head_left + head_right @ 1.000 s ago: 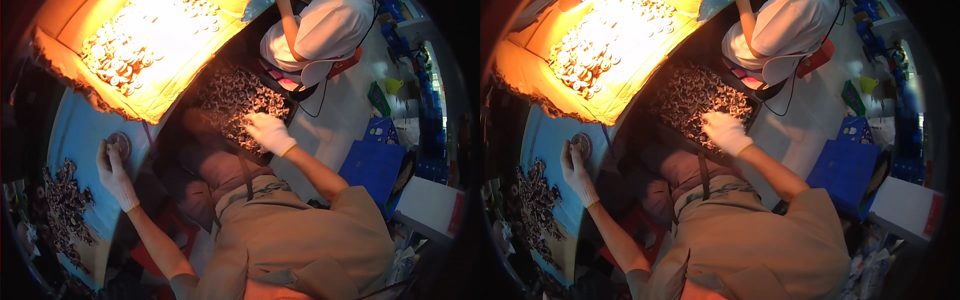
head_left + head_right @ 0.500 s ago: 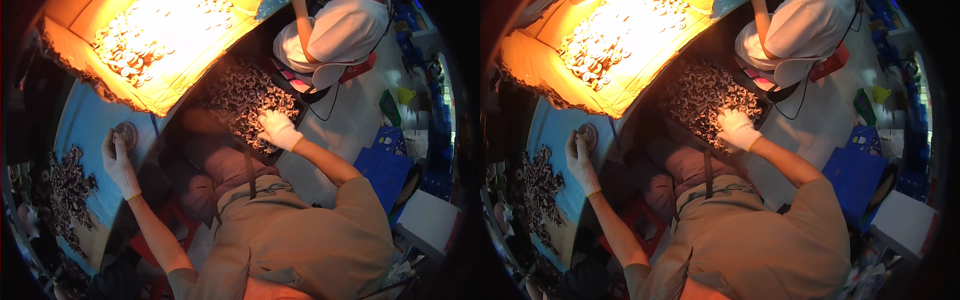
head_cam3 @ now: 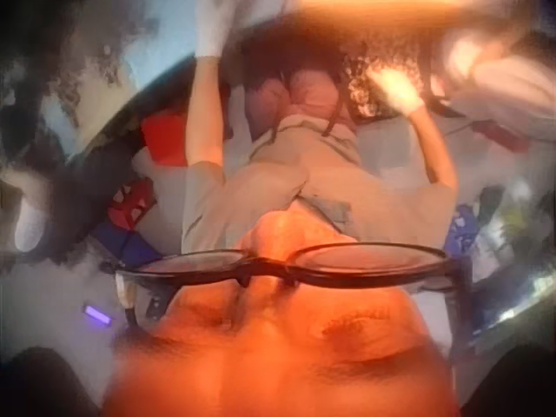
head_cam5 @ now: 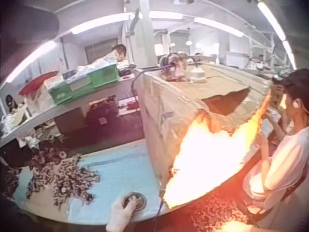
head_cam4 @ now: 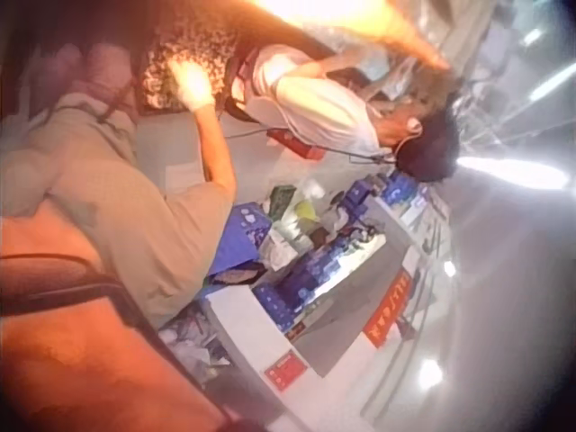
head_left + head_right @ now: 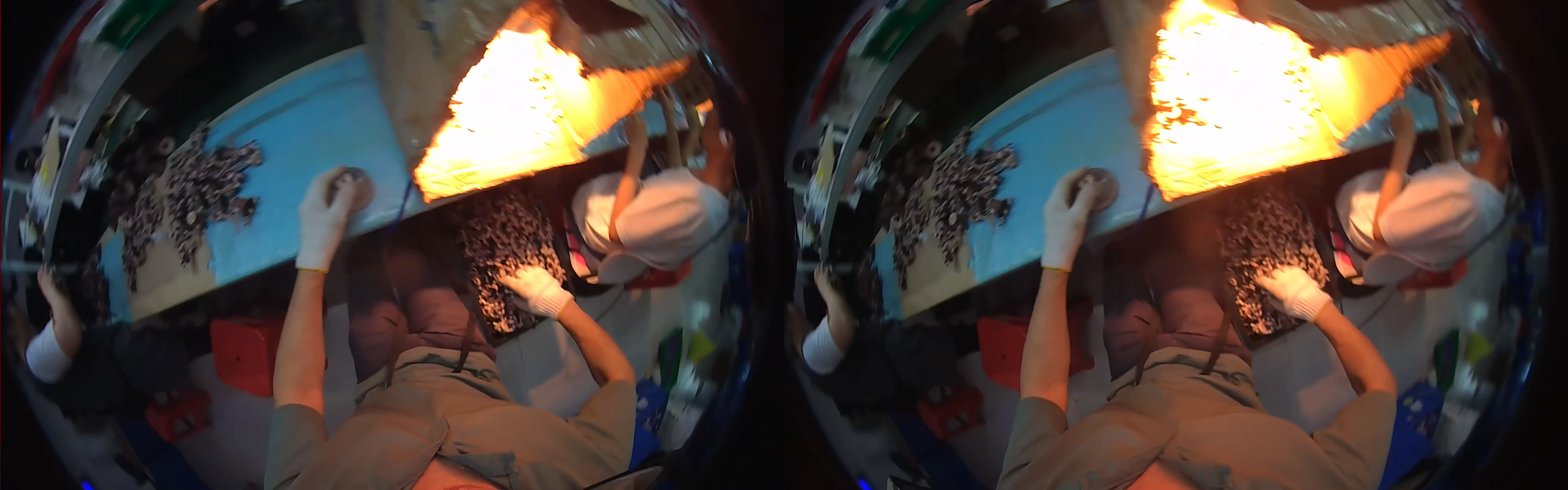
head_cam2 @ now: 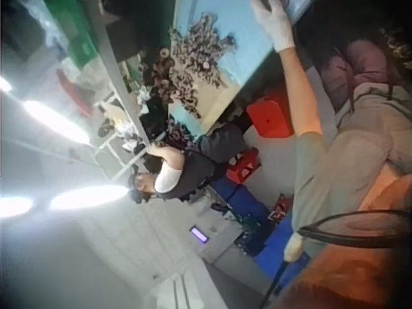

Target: Assembling small plastic and metal components at a factory workbench.

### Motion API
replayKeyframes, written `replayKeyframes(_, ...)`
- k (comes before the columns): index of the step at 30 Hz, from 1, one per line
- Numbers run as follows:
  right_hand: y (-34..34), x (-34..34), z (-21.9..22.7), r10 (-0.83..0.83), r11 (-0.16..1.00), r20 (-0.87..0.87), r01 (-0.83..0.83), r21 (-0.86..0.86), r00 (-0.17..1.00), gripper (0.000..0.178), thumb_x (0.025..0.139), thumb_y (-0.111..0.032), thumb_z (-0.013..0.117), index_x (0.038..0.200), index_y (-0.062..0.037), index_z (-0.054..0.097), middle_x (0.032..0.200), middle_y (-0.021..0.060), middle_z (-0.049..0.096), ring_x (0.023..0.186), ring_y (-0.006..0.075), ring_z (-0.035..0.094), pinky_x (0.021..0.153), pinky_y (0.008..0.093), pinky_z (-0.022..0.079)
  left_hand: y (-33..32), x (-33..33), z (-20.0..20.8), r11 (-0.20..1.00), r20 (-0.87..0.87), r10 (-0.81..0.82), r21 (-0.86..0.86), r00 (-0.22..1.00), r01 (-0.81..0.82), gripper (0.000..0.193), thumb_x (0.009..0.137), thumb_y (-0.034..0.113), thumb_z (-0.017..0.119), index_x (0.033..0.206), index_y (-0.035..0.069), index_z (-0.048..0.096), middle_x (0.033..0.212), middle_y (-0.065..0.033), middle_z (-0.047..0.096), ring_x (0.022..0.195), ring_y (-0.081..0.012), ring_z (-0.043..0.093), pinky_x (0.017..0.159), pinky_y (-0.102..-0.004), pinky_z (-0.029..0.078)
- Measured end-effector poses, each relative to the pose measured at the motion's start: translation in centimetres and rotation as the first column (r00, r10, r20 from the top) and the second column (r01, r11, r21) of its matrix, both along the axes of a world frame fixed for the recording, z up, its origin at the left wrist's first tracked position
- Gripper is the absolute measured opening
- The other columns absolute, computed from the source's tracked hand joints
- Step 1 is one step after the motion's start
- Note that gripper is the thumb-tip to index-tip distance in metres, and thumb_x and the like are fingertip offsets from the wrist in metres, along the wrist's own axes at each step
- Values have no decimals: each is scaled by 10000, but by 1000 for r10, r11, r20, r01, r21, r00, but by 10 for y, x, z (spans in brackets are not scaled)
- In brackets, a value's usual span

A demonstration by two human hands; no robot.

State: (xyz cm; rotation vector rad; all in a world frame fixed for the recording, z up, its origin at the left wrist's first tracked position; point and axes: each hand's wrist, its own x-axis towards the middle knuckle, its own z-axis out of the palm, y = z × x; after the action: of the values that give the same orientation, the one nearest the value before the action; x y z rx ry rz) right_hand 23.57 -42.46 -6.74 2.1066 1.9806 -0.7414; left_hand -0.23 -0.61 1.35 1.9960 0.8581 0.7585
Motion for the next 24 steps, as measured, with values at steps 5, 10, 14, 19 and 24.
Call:
replayKeyframes(5,-4,17,11,-290,901,-369,381,205,883,431,973,-248,738,1366,-101,642,1089,156,724,1047,348,719,925,438,582,-2,-12,1,982,80,38,-189,996,-22,413,1004,227,717,1334,-21,704,1156,-140,756,1074,-209,709,994,-335,541)
replayKeyframes(10,-43,44,-35,-279,340,-847,778,-528,-452,425,1055,-226,689,1385,33,620,1191,165,761,985,248,770,698,308,623,-3,4,1,978,47,-2,-209,999,12,406,1011,235,716,1329,-17,706,1131,-136,756,1043,-211,708,970,-338,548)
replayKeyframes(14,7,8,-35,-30,353,-705,652,-671,-708,366,1162,-255,488,1396,1,604,1257,132,728,853,180,721,653,263,592,4,1,7,997,56,4,-75,998,0,386,1031,255,708,1315,-6,712,1122,-141,756,1026,-222,707,960,-359,552)
replayKeyframes(19,133,-69,20,94,562,-656,584,-586,-749,293,1092,-247,613,1281,-25,652,1087,94,719,646,93,523,561,239,430,16,-13,1,983,96,28,-183,995,-10,438,1030,280,704,1363,-4,695,1177,-150,750,1066,-240,707,986,-365,550)
replayKeyframes(24,219,-109,71,99,706,-780,596,-382,-618,450,1079,-313,673,1382,15,608,1087,154,732,653,129,546,565,284,462,11,-11,7,989,28,-126,-72,992,128,614,981,300,755,1495,6,593,1300,-146,723,1101,-220,708,1008,-345,544)
